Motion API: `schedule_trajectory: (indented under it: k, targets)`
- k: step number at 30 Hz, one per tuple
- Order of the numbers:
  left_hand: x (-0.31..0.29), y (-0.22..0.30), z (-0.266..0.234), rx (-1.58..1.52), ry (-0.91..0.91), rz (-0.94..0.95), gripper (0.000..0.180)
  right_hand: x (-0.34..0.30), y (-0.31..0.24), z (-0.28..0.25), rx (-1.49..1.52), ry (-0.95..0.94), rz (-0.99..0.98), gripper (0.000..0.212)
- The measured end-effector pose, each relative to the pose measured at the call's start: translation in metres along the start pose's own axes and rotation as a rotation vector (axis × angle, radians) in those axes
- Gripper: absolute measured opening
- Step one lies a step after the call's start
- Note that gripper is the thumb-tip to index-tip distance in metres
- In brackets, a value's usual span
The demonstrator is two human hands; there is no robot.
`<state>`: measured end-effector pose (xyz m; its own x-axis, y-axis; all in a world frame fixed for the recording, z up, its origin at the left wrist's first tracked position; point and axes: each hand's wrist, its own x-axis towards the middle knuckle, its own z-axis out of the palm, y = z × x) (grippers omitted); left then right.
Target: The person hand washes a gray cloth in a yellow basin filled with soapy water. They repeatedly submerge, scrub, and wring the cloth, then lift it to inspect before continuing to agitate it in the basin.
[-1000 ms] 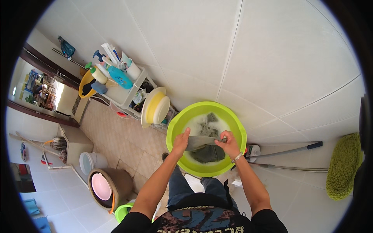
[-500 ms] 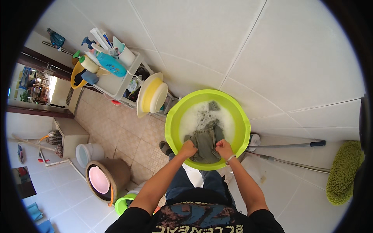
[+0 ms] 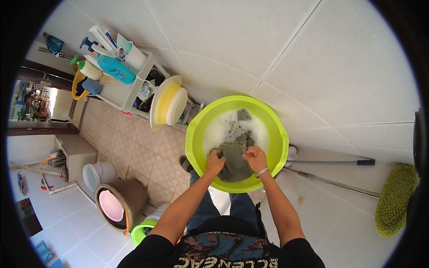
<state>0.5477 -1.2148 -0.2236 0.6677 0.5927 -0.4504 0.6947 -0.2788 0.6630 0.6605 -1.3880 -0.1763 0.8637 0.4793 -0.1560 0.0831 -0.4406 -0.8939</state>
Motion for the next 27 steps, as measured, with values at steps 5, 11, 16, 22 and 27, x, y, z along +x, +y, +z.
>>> schedule_trajectory:
  k: [5,11,16,22,27]
  targets:
    - [0.024,0.009,-0.017,-0.552,-0.329,-0.360,0.056,0.004,-0.063,-0.012,0.783,-0.110,0.369,0.018]
    - [0.019,0.076,-0.057,-0.786,-0.594,-0.239,0.050,0.011,-0.073,-0.043,1.162,-0.014,0.418,0.015]
    - [0.017,0.091,-0.094,-1.079,-0.661,0.009,0.020,0.023,-0.158,-0.060,1.245,0.098,0.486,0.015]
    - [0.007,0.141,-0.135,-0.947,-0.445,0.144,0.009,0.017,-0.131,-0.053,0.996,0.051,0.351,0.031]
    - [0.009,0.122,-0.115,-1.264,-0.369,0.059,0.004,0.012,-0.122,-0.040,1.112,0.119,0.222,0.040]
